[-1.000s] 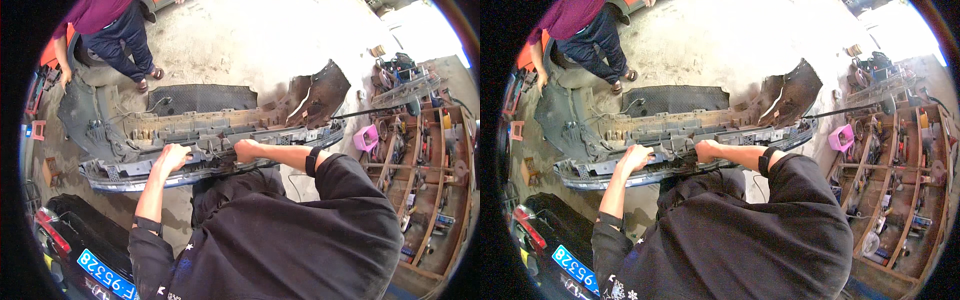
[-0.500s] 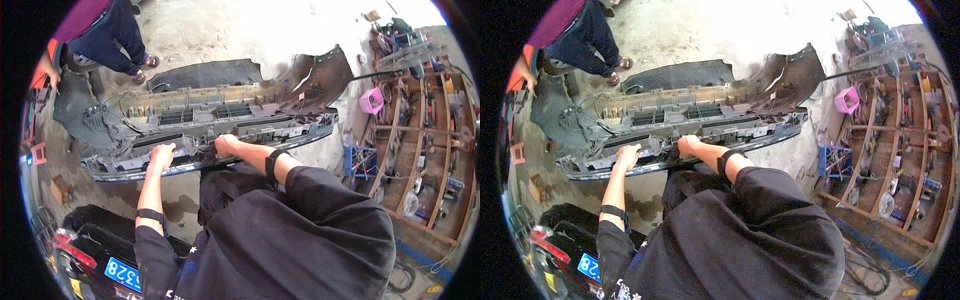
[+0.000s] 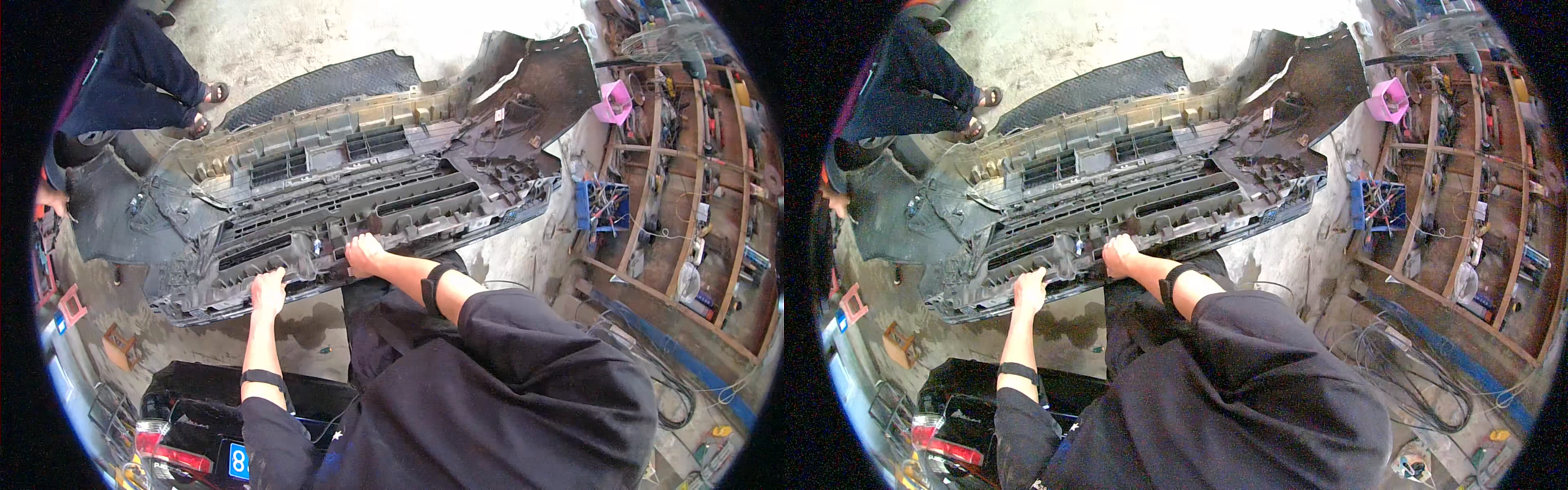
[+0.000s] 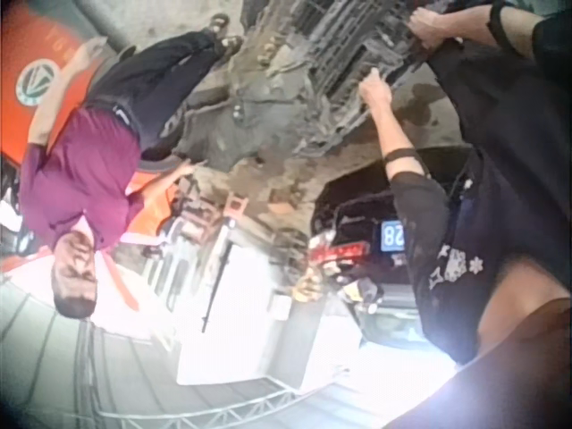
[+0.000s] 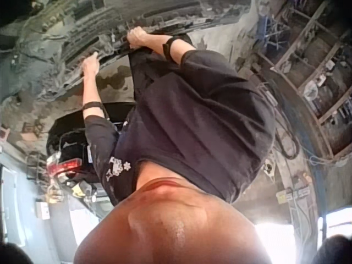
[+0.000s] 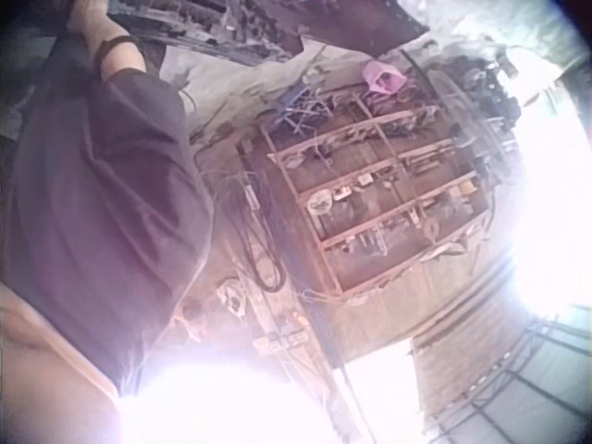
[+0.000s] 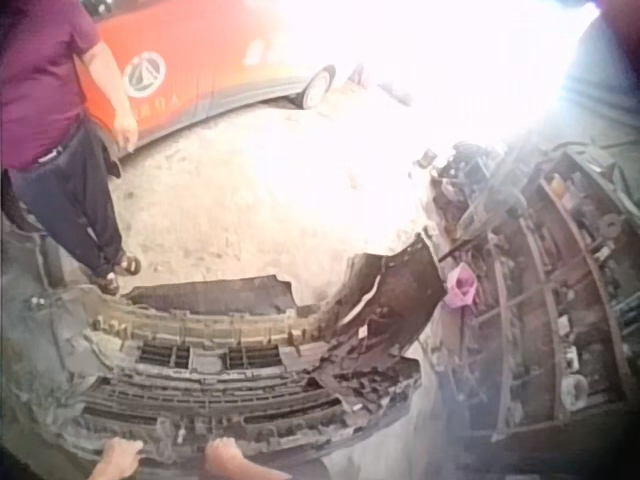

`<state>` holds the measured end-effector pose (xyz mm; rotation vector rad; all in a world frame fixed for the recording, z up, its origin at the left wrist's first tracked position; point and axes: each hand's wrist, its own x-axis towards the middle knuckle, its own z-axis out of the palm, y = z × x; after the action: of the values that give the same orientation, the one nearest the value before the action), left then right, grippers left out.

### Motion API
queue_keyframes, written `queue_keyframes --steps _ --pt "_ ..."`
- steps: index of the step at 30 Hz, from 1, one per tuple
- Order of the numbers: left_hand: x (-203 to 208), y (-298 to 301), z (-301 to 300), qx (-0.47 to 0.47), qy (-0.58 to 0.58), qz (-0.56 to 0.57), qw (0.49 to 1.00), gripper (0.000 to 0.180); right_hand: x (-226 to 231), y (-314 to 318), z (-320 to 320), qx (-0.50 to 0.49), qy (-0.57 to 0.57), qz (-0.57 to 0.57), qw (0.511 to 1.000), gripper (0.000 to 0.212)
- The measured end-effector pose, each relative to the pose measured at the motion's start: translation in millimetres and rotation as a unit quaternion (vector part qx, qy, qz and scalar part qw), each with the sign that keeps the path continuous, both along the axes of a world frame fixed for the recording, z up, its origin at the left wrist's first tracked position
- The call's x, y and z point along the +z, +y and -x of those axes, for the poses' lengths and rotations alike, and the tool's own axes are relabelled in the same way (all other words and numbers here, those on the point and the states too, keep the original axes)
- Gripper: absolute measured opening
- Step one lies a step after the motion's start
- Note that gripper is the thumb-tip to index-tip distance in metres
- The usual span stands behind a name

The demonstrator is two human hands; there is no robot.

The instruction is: The person uses a screwdriver to pry and release clips on the front bumper cover. They disconnect a wiring harness and then pull the bumper cover away from the vehicle, placing it on the ground.

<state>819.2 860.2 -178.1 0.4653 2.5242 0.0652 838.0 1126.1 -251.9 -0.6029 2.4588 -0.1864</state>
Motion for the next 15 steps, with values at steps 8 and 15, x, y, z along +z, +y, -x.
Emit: queue_keyframes --steps 8,15 --pt "-14.2 3.6 -23.7 -0.028 -0.049 0.008 0.998 0.020 -1.8 13.5 -27.8 0.019 -0.034 0.009 0.999 0.037" --pt "-34.9 -7.1 -32.9 -0.025 -0.065 0.009 0.998 0.027 -0.3 17.3 -19.7 0.030 -0.059 0.032 0.997 0.039"
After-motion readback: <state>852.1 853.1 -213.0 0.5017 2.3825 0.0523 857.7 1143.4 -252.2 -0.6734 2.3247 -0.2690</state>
